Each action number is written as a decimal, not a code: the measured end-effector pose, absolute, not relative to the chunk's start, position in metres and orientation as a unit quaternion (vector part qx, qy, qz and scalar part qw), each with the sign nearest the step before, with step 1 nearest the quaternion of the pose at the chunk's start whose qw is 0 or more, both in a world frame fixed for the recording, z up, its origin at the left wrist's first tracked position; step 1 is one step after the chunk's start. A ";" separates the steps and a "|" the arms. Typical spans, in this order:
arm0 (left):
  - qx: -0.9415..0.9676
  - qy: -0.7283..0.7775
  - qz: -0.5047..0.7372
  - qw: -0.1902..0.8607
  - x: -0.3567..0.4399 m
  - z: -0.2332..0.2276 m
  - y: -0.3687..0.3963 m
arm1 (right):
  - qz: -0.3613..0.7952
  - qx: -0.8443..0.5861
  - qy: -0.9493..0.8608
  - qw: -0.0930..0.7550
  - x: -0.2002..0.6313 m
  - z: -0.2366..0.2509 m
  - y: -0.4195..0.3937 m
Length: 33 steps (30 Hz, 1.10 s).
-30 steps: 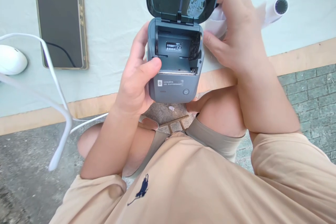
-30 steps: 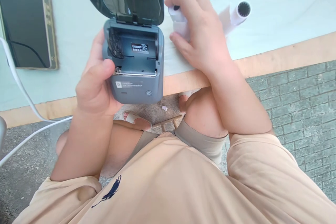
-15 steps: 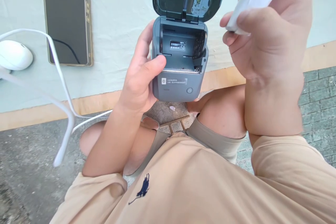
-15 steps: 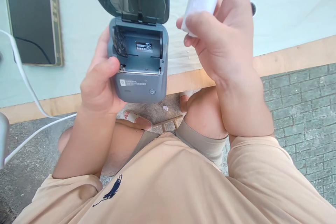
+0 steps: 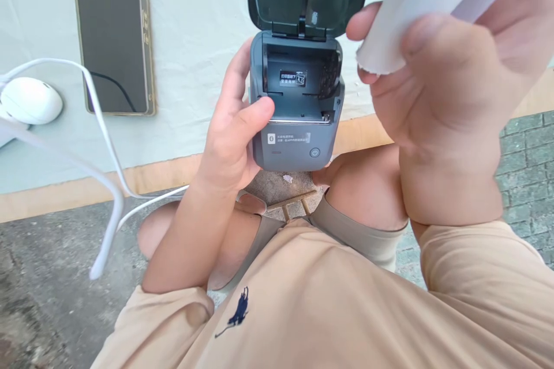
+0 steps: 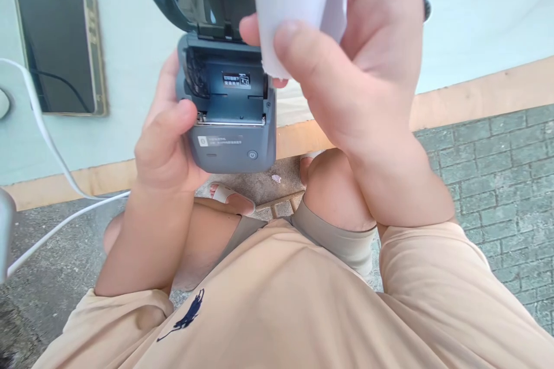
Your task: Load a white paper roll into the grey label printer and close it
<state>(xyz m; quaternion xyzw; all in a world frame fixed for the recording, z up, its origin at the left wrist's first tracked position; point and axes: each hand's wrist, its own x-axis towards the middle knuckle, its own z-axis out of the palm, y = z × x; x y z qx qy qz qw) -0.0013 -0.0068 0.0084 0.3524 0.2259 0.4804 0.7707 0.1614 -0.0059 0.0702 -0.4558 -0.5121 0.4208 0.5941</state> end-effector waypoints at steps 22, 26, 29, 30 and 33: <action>0.363 0.257 0.521 0.729 0.007 0.006 -0.013 | -0.012 -0.555 -0.789 0.263 0.163 0.042 -0.006; 0.364 0.248 0.515 0.736 0.006 0.008 -0.012 | -0.039 -0.513 -0.797 0.317 0.160 0.041 -0.012; 0.362 0.248 0.514 0.737 0.002 0.011 -0.010 | -0.036 -0.447 -0.825 0.344 0.159 0.039 -0.017; 0.365 0.250 0.516 0.733 0.001 0.011 -0.010 | -0.022 -0.427 -0.836 0.344 0.159 0.039 -0.018; 0.386 0.260 0.511 0.723 -0.001 0.010 -0.008 | 0.039 -0.390 -0.843 0.367 0.157 0.038 -0.018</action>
